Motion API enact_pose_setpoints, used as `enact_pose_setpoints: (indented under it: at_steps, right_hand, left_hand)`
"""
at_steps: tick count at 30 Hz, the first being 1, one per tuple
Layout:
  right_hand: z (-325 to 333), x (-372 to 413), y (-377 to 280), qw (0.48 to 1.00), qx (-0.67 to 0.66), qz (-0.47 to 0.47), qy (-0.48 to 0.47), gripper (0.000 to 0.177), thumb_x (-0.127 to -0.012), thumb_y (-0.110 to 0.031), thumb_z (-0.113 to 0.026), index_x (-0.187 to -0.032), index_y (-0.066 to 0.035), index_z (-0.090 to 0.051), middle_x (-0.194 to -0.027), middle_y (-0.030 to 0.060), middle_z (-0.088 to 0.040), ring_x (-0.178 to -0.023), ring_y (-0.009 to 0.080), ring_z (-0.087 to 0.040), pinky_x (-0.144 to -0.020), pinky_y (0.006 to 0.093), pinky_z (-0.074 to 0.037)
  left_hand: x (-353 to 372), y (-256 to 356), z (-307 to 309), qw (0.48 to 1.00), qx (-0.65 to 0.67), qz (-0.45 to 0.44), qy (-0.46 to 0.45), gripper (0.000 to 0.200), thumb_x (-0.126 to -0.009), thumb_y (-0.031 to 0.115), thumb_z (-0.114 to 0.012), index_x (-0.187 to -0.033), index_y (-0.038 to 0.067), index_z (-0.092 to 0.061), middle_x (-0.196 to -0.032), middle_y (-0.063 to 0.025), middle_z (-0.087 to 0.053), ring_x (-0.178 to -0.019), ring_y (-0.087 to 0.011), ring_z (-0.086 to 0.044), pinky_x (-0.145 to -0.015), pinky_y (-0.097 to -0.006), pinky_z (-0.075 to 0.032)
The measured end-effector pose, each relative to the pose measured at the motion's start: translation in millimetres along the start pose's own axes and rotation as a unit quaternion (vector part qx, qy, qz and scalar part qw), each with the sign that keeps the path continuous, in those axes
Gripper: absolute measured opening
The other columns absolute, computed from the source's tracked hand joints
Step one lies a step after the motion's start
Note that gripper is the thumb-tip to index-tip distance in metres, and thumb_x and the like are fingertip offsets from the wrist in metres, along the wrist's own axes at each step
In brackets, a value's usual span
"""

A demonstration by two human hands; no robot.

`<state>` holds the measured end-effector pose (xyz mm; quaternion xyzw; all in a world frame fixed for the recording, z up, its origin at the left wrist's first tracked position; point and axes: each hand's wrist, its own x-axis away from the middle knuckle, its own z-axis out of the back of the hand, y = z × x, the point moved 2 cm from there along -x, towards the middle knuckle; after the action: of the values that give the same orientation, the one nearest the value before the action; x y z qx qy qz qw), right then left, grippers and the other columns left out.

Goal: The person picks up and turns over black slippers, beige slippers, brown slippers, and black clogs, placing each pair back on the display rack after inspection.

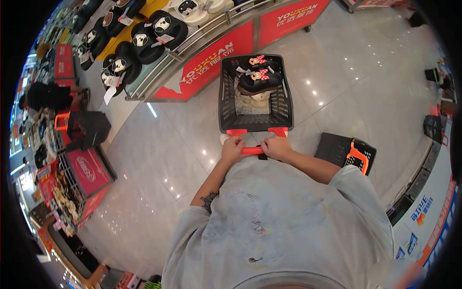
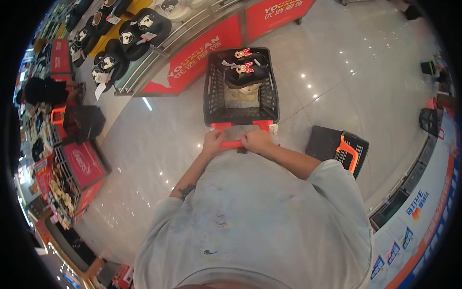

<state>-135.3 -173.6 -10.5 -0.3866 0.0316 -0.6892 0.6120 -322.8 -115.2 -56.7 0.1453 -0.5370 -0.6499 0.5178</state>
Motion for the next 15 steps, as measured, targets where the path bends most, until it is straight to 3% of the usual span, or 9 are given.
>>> enact_pose_setpoints:
  at_steps: [2, 6, 12, 15]
  right_hand:
    - [-7, 0, -9, 0.996, 0.031, -0.057, 0.062, 0.038, -0.087, -0.034, -0.045, -0.075, -0.005, -0.067, -0.070, 0.0186, -0.063, -0.066, 0.0365, -0.061, -0.066, 0.0464, -0.049]
    - [-2, -8, -33, 0.995, 0.021, -0.076, 0.058, 0.037, -0.085, -0.032, -0.044, -0.076, -0.005, -0.067, -0.079, 0.0184, -0.064, -0.075, 0.0343, -0.062, -0.067, 0.0465, -0.049]
    - [-16, -19, -60, 0.968, 0.003, -0.115, 0.221, 0.036, -0.086, -0.030, -0.046, -0.069, -0.004, -0.064, -0.063, 0.0193, -0.060, -0.059, 0.0377, -0.059, -0.059, 0.0483, -0.047]
    - [-17, -28, -65, 0.961, -0.013, -0.132, 0.243, 0.036, -0.087, -0.030, -0.046, -0.069, -0.004, -0.064, -0.062, 0.0193, -0.060, -0.059, 0.0374, -0.059, -0.058, 0.0481, -0.047]
  left_hand:
    - [-15, 5, 13, 0.999, -0.005, -0.036, -0.024, 0.019, -0.080, 0.018, -0.057, -0.080, -0.001, -0.062, -0.066, -0.0136, -0.061, -0.060, -0.0231, -0.060, -0.057, -0.0350, -0.045]
    - [-40, 4, 36, 0.991, -0.030, -0.087, -0.092, 0.021, -0.082, 0.021, -0.055, -0.080, 0.001, -0.062, -0.067, -0.0162, -0.060, -0.062, -0.0295, -0.060, -0.058, -0.0381, -0.045]
    - [-80, -4, 55, 0.978, -0.053, -0.126, -0.160, 0.022, -0.082, 0.022, -0.055, -0.079, 0.002, -0.063, -0.069, -0.0182, -0.060, -0.065, -0.0323, -0.060, -0.059, -0.0400, -0.046]
    - [-101, 4, 62, 0.973, -0.077, -0.135, -0.172, 0.022, -0.082, 0.022, -0.055, -0.078, 0.002, -0.063, -0.070, -0.0183, -0.061, -0.067, -0.0337, -0.061, -0.060, -0.0407, -0.046]
